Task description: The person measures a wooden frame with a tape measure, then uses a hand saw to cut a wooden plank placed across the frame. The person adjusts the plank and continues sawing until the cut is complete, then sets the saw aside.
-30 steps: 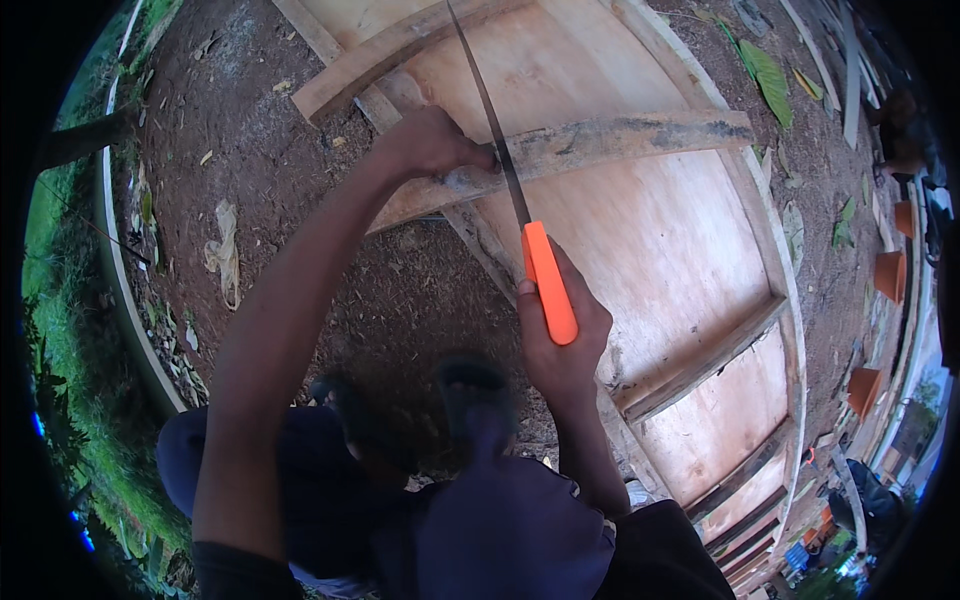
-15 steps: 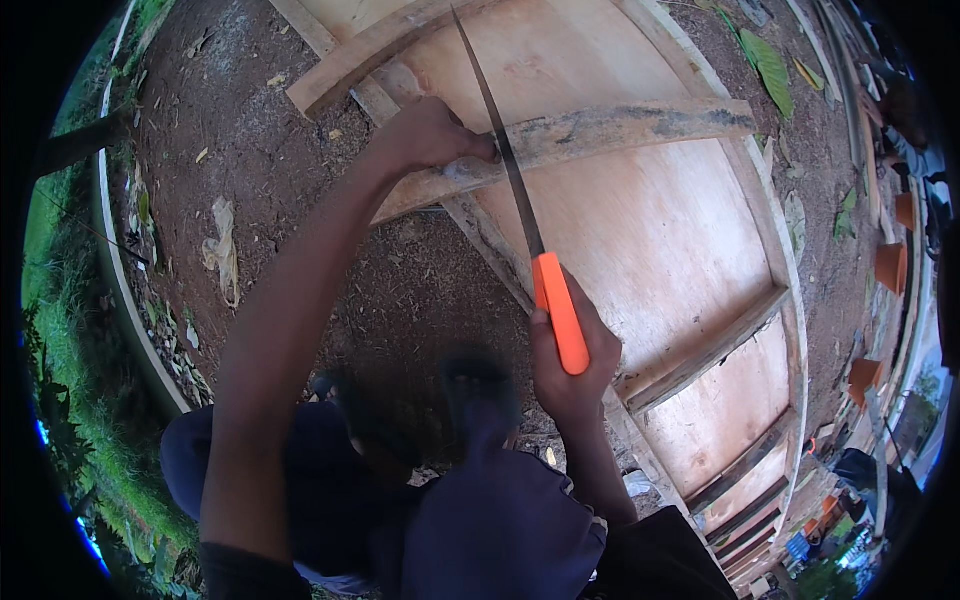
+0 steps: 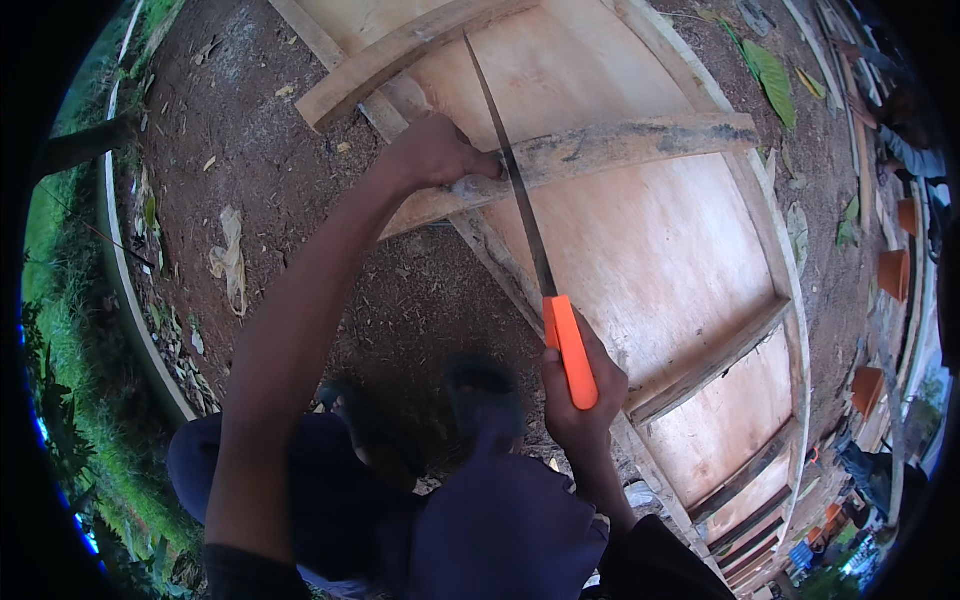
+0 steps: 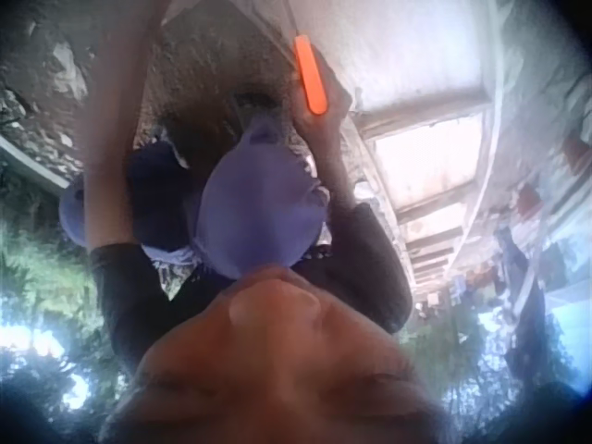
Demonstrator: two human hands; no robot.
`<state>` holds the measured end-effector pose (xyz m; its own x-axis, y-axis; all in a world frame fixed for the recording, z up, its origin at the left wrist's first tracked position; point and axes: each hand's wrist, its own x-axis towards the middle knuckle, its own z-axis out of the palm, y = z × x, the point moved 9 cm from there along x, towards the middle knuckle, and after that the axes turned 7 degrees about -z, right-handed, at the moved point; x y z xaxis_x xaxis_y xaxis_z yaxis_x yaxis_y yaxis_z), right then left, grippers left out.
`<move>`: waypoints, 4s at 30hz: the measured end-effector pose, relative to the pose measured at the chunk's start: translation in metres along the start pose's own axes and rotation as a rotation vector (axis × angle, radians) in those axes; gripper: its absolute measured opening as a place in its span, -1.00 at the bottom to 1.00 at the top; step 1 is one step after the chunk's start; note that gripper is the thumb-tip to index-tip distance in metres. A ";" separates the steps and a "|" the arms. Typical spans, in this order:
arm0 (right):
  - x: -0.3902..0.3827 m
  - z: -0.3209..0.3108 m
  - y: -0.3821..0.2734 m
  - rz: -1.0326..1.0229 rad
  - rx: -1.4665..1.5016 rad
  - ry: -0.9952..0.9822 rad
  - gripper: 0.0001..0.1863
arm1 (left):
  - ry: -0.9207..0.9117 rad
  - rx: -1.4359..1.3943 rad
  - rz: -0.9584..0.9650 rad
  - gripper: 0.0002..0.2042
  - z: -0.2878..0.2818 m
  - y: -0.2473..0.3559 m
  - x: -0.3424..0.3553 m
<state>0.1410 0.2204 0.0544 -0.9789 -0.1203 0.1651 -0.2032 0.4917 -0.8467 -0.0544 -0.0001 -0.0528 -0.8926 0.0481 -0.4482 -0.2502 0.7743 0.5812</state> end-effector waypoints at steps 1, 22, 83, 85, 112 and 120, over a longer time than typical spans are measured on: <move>0.001 0.002 0.010 0.028 0.039 0.008 -0.54 | 0.092 0.010 0.025 -0.58 -0.002 0.006 -0.007; -0.011 0.000 0.015 0.067 0.019 0.052 -0.53 | -0.093 -0.014 -0.151 -0.50 -0.004 -0.001 -0.006; -0.117 -0.100 0.077 0.121 -0.577 0.393 -0.15 | 1.078 -1.344 -0.375 -0.73 -0.010 -0.214 -0.143; -0.111 -0.085 0.090 0.291 -0.565 0.153 -0.11 | 1.138 -1.308 -0.307 -0.70 -0.029 -0.189 -0.148; 0.089 -0.118 -0.024 -0.127 0.309 0.400 -0.62 | 0.296 -0.471 0.637 -0.27 -0.088 0.231 -0.197; 0.056 0.000 0.065 0.014 0.689 0.424 -0.64 | -0.013 -0.088 0.237 -0.31 0.020 0.207 -0.135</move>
<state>0.0735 0.2456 0.0090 -0.9341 0.2871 0.2124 -0.2674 -0.1679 -0.9489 0.0216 0.1667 0.1141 -0.9254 0.2304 -0.3010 -0.0669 0.6823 0.7280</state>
